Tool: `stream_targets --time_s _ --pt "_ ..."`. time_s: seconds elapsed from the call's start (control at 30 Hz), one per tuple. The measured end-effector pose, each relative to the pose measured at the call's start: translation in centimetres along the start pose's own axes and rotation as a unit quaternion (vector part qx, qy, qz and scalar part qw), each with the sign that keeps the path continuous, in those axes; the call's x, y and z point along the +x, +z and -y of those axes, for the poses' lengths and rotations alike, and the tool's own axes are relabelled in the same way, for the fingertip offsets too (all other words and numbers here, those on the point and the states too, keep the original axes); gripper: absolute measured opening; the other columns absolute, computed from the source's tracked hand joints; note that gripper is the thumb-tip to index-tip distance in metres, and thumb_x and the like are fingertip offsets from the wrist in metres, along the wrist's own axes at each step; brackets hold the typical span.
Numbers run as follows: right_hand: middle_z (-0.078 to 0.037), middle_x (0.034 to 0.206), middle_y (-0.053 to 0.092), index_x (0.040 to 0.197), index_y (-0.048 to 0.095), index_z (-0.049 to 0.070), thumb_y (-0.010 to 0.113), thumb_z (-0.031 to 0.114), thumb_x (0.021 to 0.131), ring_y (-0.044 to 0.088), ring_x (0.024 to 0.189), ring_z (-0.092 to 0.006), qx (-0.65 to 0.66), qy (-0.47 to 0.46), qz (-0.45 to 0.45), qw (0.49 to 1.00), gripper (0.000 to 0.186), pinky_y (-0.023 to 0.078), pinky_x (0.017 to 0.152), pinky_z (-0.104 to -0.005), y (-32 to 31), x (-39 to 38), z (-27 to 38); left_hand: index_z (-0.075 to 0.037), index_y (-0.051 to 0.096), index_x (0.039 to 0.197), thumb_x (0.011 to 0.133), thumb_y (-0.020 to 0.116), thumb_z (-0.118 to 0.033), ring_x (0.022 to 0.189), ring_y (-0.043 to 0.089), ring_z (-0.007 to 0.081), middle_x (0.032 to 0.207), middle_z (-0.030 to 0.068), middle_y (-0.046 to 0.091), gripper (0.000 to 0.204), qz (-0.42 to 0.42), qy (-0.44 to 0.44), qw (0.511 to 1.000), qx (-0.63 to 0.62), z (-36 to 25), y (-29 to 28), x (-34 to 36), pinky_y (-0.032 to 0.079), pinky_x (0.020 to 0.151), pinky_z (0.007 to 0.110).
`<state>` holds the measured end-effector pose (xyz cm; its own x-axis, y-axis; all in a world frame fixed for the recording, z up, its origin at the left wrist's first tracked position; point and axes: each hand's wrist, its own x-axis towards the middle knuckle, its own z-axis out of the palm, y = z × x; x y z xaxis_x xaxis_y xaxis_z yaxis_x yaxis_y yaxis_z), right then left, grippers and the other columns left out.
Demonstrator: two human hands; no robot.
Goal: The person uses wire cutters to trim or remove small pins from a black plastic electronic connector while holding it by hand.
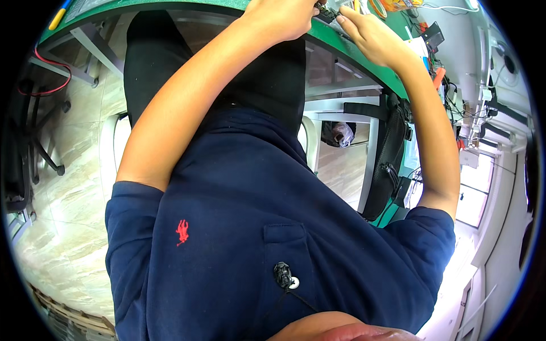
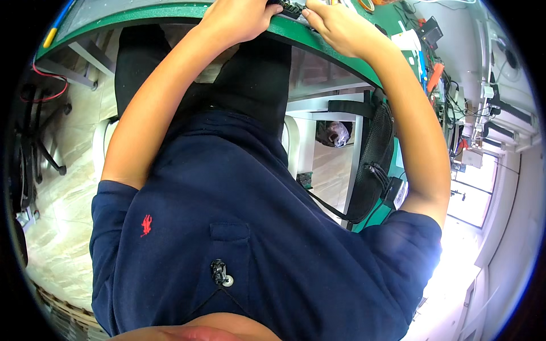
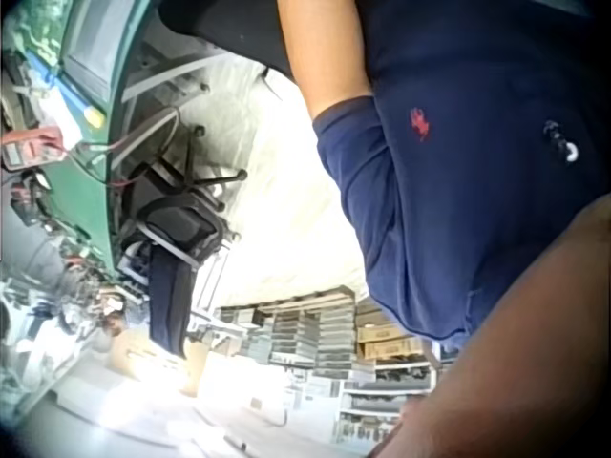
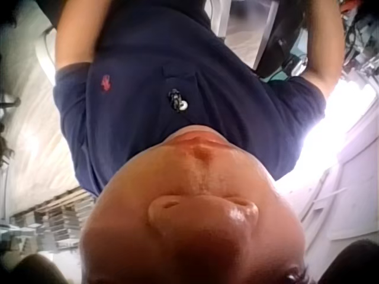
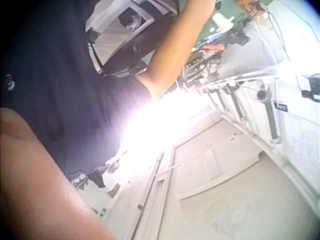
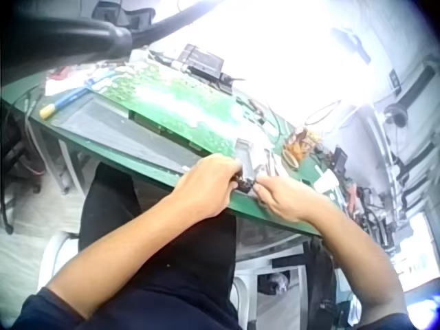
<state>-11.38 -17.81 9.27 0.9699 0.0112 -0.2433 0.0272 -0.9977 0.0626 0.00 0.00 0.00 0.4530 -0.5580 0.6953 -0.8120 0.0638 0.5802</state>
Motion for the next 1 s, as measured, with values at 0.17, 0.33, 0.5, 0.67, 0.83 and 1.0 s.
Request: stream_targets --time_s 0.17,0.33,0.5,0.67,0.83,1.0 --pt "-0.028 0.086 0.058 0.108 0.051 0.0 0.04 0.031 0.108 0.057 0.086 -0.046 0.009 -0.009 -0.016 1.0 0.033 0.043 0.079 -0.0501 0.1 0.0 0.0 0.002 0.062 0.079 0.077 0.064 -0.001 0.09 0.061 0.0445 0.084 0.0243 0.063 0.005 0.0 0.009 1.0 -0.002 0.4 0.3 0.1 0.049 0.081 0.051" --pt "-0.03 0.086 0.06 0.103 0.054 -0.002 0.04 0.029 0.106 0.059 0.086 -0.0482 0.03 0.012 0.025 0.999 0.034 0.045 0.079 -0.0516 -1.0 0.5 1.1 0.003 0.061 0.077 0.076 0.064 -0.001 0.089 0.061 0.0454 0.083 0.0252 0.063 0.005 0.004 0.022 1.0 -0.004 0.8 0.4 0.1 0.049 0.079 0.051" --pt "-0.031 0.085 0.061 0.098 0.055 -0.003 0.04 0.027 0.105 0.06 0.085 -0.0491 0.05 0.017 0.035 0.998 0.034 0.047 0.078 -0.0523 -1.3 0.7 1.5 0.003 0.06 0.077 0.076 0.064 0.0 0.089 0.061 0.0457 0.083 0.026 0.062 0.006 0.003 0.022 1.0 -0.002 0.7 0.5 0.2 0.049 0.079 0.051" --pt "-0.03 0.085 0.061 0.1 0.054 -0.003 0.039 0.026 0.105 0.06 0.084 -0.0489 0.049 0.004 0.045 0.998 0.033 0.047 0.077 -0.0521 -1.4 0.8 1.5 0.003 0.06 0.078 0.076 0.065 0.0 0.089 0.061 0.0462 0.083 0.0264 0.062 0.006 0.002 0.033 0.999 -0.004 0.8 0.5 0.2 0.049 0.079 0.051" --pt "-0.03 0.085 0.061 0.1 0.055 -0.002 0.039 0.025 0.104 0.06 0.084 -0.0483 0.031 -0.012 0.047 0.998 0.032 0.047 0.076 -0.0517 -1.2 0.9 1.0 0.003 0.06 0.078 0.076 0.065 0.0 0.089 0.061 0.0465 0.083 0.0266 0.062 0.007 0.0 0.037 0.999 -0.003 0.8 0.5 0.2 0.049 0.079 0.051" --pt "-0.03 0.084 0.062 0.1 0.056 -0.001 0.042 0.023 0.102 0.062 0.084 -0.0477 0.024 -0.02 0.037 0.999 0.029 0.048 0.075 -0.0513 -1.1 1.0 0.8 0.003 0.06 0.078 0.076 0.066 0.0 0.089 0.061 0.0466 0.083 0.0266 0.062 0.007 0.008 0.033 0.999 -0.004 0.9 0.4 0.2 0.049 0.079 0.052"
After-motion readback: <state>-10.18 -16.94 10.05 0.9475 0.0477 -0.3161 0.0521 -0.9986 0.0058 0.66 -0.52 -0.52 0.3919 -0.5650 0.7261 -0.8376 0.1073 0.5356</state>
